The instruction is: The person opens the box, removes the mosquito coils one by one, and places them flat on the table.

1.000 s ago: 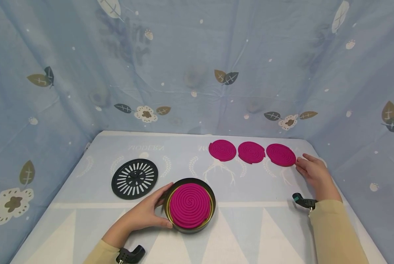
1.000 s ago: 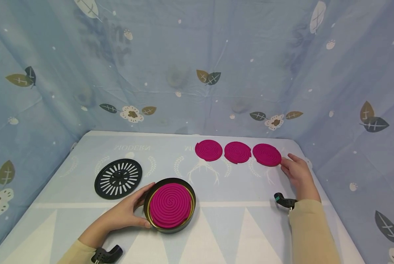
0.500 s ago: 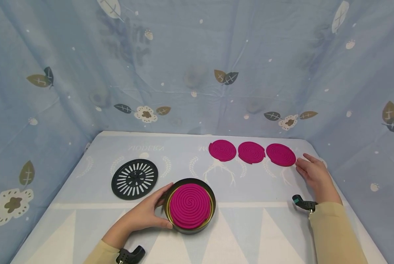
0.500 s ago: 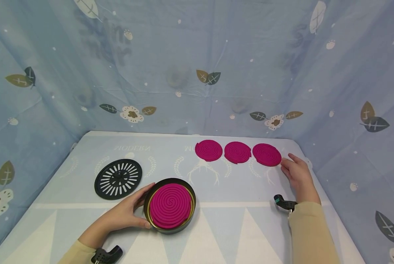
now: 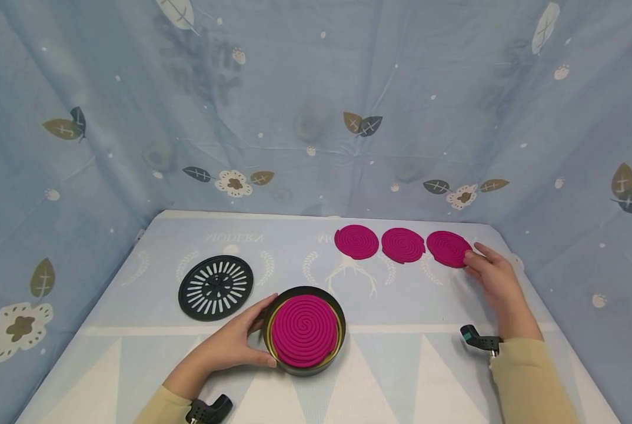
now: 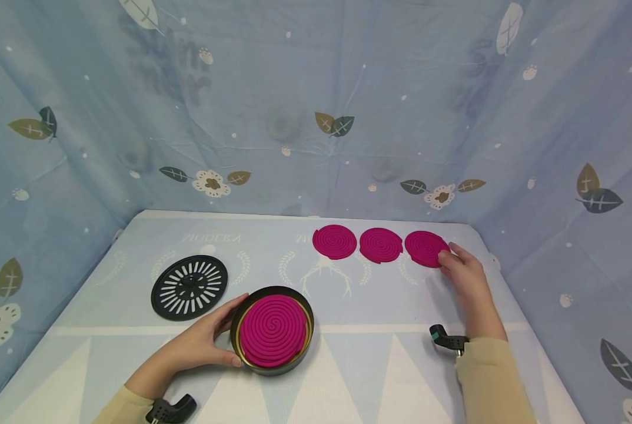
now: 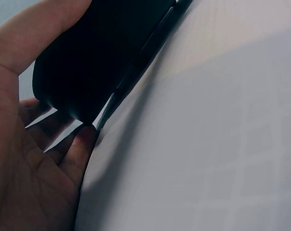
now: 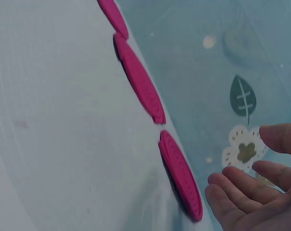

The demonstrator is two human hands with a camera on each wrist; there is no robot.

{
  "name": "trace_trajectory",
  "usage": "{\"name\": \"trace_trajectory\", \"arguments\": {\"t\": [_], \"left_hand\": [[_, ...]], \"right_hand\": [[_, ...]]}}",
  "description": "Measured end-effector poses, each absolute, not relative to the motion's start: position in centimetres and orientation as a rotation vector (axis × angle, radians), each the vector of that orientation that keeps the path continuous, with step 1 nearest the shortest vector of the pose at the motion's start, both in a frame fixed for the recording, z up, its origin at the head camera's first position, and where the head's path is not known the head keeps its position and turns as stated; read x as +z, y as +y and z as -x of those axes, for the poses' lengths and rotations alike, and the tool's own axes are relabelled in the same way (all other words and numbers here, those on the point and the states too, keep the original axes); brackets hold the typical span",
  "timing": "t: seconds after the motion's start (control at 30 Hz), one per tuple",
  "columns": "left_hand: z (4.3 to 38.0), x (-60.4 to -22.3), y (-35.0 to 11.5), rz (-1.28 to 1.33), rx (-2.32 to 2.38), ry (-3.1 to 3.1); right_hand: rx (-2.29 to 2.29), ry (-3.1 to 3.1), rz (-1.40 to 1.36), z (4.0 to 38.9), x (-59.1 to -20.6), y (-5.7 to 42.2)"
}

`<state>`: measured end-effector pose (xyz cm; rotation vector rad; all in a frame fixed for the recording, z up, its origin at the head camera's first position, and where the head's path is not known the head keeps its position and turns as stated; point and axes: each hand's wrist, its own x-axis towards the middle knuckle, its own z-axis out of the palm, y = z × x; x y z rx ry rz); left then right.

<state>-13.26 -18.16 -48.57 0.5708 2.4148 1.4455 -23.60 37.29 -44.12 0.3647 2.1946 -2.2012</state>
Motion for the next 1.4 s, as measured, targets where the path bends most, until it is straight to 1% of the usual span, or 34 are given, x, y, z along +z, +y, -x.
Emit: {"name": "trace_trajectory", "arguments": {"t": [0.43,0.67,0.93,1.4], "left_hand": [[13.3,-48.6,-18.2,-0.579,1.447,2.411],[13.3,-48.5,-18.2,-0.577,1.444,2.411],[13.4,-48.4,-18.2,-0.576,1.433,2.42],[13.3,-48.7,-18.2,-0.577,1.44,2.416]], "right_hand": [[-1.949,2.395,-0.094,22.7,-42.5,33.0],[-1.856,2.412,-0.014,22.2,-41.6,30.4],[-1.697,2.49,0.091,21.9,-41.6,27.6],[-1.685,2.388,0.332,21.1,-41.7,23.4]]}}
